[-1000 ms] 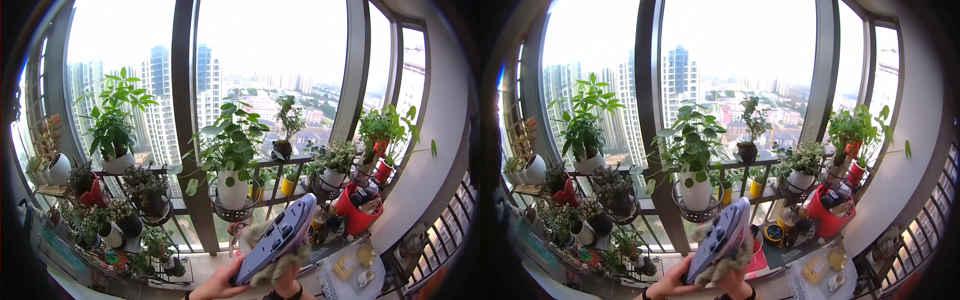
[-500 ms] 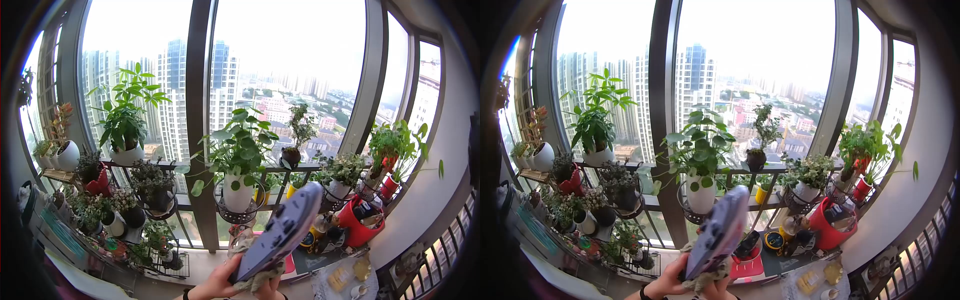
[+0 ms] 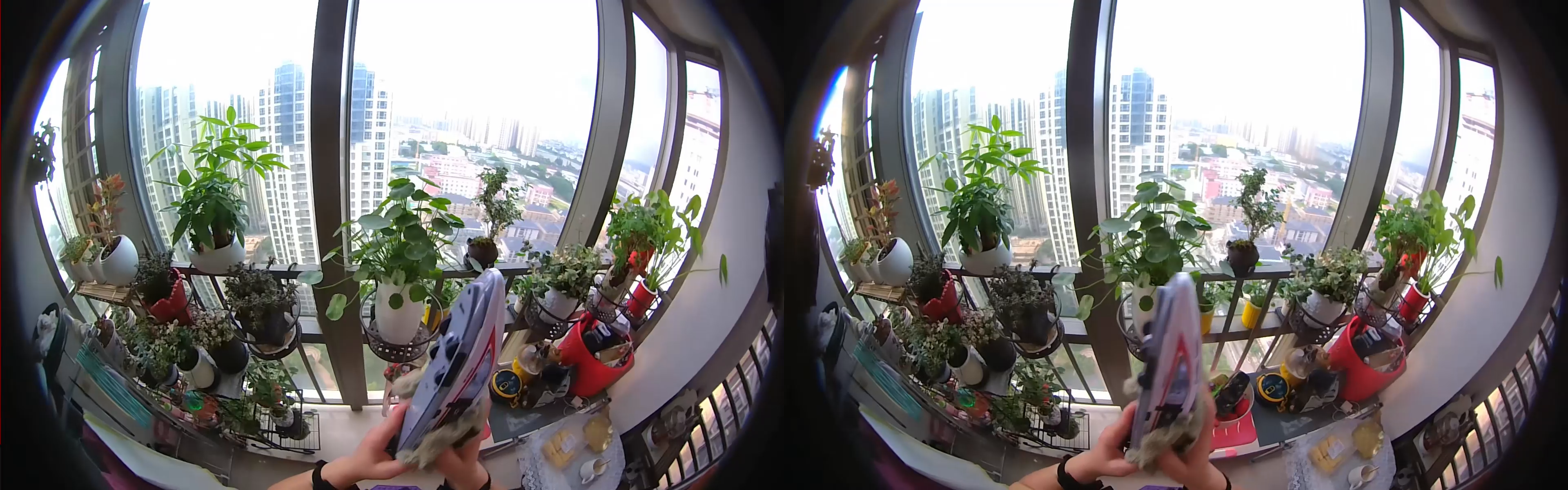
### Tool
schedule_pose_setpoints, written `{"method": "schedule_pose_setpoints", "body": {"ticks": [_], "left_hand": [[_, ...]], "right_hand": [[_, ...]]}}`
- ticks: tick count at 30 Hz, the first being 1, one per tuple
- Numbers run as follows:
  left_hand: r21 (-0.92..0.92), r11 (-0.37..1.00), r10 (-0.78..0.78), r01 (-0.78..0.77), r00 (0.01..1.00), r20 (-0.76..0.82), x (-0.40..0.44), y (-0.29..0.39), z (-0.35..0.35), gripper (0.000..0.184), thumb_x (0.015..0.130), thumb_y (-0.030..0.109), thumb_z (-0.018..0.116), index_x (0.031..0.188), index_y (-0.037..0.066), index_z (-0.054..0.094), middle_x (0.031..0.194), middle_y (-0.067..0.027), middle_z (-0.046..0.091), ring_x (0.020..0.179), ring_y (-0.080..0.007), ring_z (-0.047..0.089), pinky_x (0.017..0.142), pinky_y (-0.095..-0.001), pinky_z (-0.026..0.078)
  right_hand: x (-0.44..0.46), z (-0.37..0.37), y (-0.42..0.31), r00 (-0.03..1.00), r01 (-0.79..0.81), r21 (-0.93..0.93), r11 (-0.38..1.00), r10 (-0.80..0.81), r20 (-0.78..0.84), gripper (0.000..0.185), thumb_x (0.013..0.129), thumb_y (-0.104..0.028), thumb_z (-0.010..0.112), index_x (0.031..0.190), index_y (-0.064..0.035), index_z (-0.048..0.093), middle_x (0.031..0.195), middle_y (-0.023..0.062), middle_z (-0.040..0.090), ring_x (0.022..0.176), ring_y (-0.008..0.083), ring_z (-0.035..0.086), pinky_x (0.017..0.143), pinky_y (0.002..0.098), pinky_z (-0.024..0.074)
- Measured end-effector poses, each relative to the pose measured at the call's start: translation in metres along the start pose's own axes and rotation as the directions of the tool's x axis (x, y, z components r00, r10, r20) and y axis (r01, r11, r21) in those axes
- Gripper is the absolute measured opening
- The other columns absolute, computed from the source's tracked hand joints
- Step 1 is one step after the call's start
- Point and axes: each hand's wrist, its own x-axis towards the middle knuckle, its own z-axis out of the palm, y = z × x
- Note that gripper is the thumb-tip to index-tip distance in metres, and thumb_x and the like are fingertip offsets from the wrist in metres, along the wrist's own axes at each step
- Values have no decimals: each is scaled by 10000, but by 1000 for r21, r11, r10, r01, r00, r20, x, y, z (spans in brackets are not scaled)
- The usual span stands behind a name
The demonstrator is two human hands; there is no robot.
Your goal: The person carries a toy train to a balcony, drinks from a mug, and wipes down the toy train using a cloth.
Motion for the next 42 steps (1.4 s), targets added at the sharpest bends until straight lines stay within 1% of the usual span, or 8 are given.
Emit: {"method": "schedule_pose_setpoints", "body": {"ticks": [2,4,8,15,17,19,34,42], "left_hand": [[-12,1000,-11,12,999,34,-27,-22,-4,897,759,122,758,1460,-4,213,1376,-210,440,1268,-280,436,1047,-361,316],[-5,919,-388,393,909,150,-41,-27,-11,872,768,91,744,1457,-1,219,1396,-178,418,1292,-270,409,1066,-348,285],[-64,897,-427,438,894,134,-25,40,-2,795,817,105,733,1438,-15,252,1332,-109,453,1206,-143,421,1011,-280,342],[89,917,-397,389,914,84,-16,32,-29,820,787,113,754,1430,-15,262,1341,-145,448,1230,-168,405,1030,-291,316],[98,925,-373,366,925,66,-11,24,-26,856,767,151,774,1417,-47,253,1317,-179,472,1209,-198,445,1016,-303,337],[187,942,-298,278,950,90,-9,14,-27,857,769,156,772,1415,-53,249,1319,-190,471,1196,-207,463,1007,-311,353],[111,871,-484,478,874,38,-28,31,-6,832,764,83,765,1434,-6,279,1348,-139,445,1219,-177,421,1040,-298,305],[163,953,-269,255,960,73,-27,-1,-30,864,723,145,801,1401,-47,302,1277,-190,523,1167,-231,512,981,-328,386]], "right_hand": [[-42,-15,50,1000,-9,58,998,10,-29,858,787,-146,659,1437,1,119,1307,213,434,1071,264,557,892,383,468],[-38,-28,102,913,-366,199,909,310,264,966,782,-511,693,1506,-235,115,1524,134,226,1379,325,261,1154,386,166],[41,10,-29,996,-83,453,888,71,44,774,855,-241,655,1424,-7,185,1245,180,501,1090,247,548,859,358,482],[43,25,-18,972,-220,409,886,233,20,694,903,-160,597,1431,-19,169,1294,158,465,1088,237,545,883,354,481],[-2,20,26,992,-65,-3,998,65,-104,437,864,-132,621,1252,30,502,1273,180,522,1194,358,488,1021,451,391],[-35,27,34,923,-299,130,945,321,-211,375,831,-135,655,1162,27,585,1297,181,510,1256,431,401,1088,463,296],[56,1,-33,925,-352,448,822,377,35,641,881,-171,599,1385,-14,236,1190,153,529,1022,214,570,856,345,486],[-101,9,101,961,-237,32,971,240,-138,595,862,-46,598,1369,-36,287,1222,137,528,1082,217,552,901,361,473]]}}
